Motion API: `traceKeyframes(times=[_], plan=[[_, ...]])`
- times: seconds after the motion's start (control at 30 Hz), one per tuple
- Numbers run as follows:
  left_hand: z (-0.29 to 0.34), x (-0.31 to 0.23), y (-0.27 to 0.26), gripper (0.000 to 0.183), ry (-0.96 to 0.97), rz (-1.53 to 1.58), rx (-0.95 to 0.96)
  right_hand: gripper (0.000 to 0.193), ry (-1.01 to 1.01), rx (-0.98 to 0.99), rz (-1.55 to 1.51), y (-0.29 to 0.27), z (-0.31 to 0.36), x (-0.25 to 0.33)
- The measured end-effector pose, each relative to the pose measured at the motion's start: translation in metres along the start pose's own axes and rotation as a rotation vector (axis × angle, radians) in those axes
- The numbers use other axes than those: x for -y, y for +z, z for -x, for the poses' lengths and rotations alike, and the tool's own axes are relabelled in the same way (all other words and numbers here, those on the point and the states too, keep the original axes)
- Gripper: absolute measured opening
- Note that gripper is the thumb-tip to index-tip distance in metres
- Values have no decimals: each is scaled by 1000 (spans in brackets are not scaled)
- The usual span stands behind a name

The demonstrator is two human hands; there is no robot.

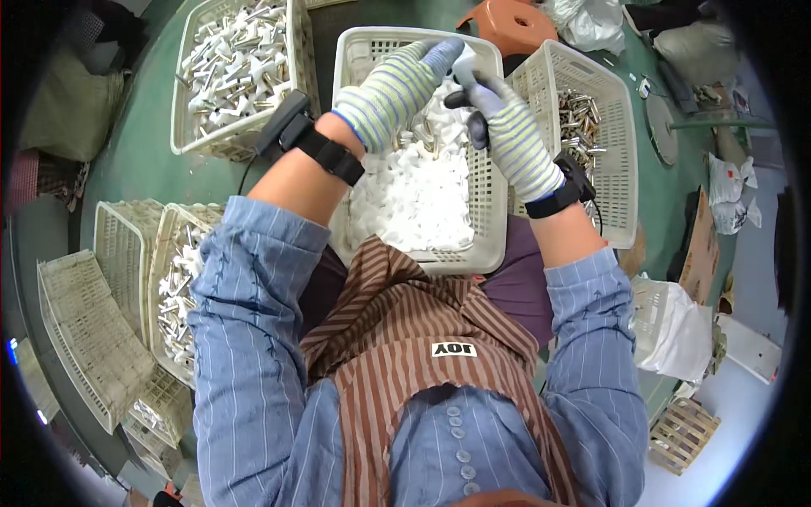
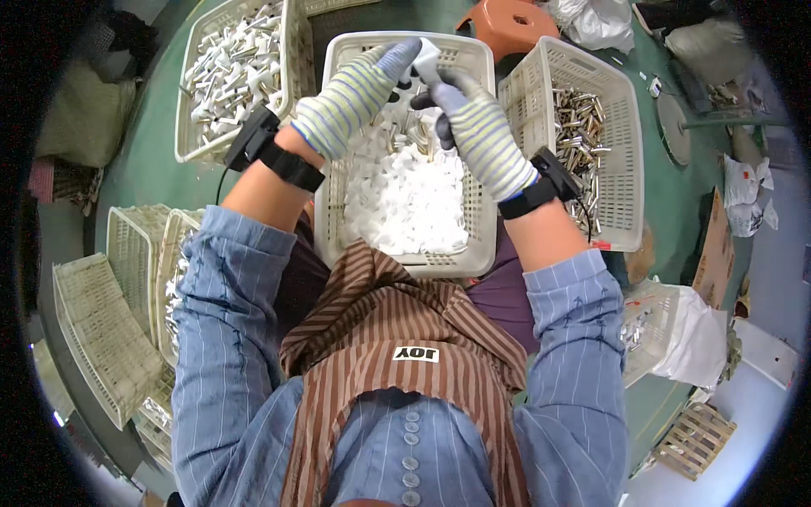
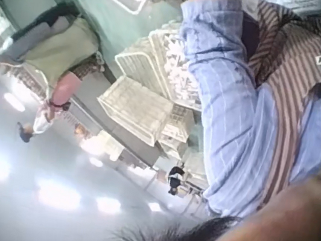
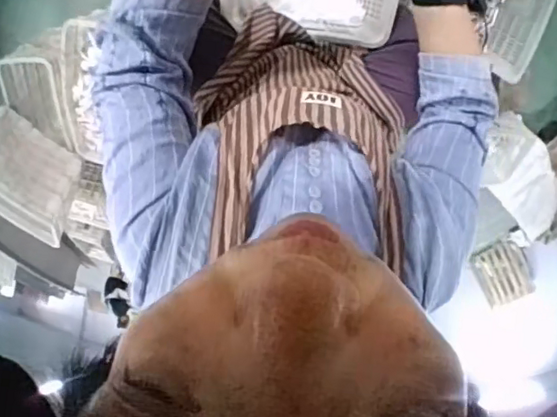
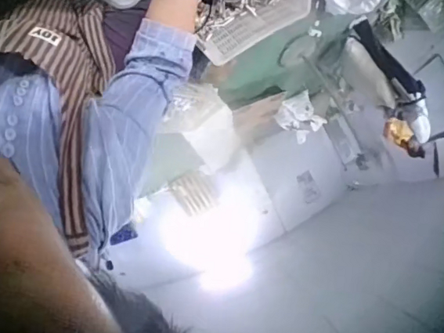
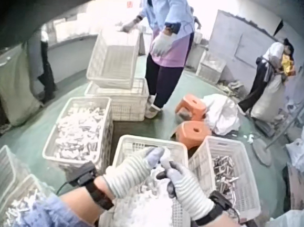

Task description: Sorting white plastic components and metal pins into different bins for manufacturing.

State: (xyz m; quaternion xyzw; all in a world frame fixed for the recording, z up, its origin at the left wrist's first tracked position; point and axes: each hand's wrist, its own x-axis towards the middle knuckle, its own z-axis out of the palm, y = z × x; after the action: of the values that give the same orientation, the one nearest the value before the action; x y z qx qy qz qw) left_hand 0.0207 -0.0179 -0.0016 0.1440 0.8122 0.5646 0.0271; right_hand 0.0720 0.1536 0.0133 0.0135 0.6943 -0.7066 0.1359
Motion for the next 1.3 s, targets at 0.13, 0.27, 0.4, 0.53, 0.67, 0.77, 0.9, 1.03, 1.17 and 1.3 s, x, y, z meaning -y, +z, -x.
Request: traceKeyframes(times=[0.13,0.27,0.4,0.53,0.67,0.77,0.9,1.03,1.17,1.3], plan=[[-11,-13,0,43,-48,375,24,39,-35,-5,81,1,-6,9],[-23,1,-15,40,-139,-5,-60,37,-54,24,9,-1,-7,13],[-25,27,-19,43,328,-376,24,34,-35,-20,36,-7,-9,14],[-16,2,11,36,-64,447,116,32,-83,-61,174,-8,-13,6],[-4,-22,24,36,-39,439,-54,31,-171,-80,199,1,-15,5],[-17,-18,21,32,-49,432,-174,30,-254,-200,154,-5,-22,2],[-14,-6,30,33,-310,594,-27,22,-251,-232,-614,-25,-34,2],[0,-15,53,35,-511,688,117,20,-359,-435,-738,-5,-32,8],[-5,-30,53,34,-611,822,72,25,-404,-476,-425,2,-24,0],[-14,-35,45,30,-463,685,-76,27,-454,-516,51,-21,-23,-2]])
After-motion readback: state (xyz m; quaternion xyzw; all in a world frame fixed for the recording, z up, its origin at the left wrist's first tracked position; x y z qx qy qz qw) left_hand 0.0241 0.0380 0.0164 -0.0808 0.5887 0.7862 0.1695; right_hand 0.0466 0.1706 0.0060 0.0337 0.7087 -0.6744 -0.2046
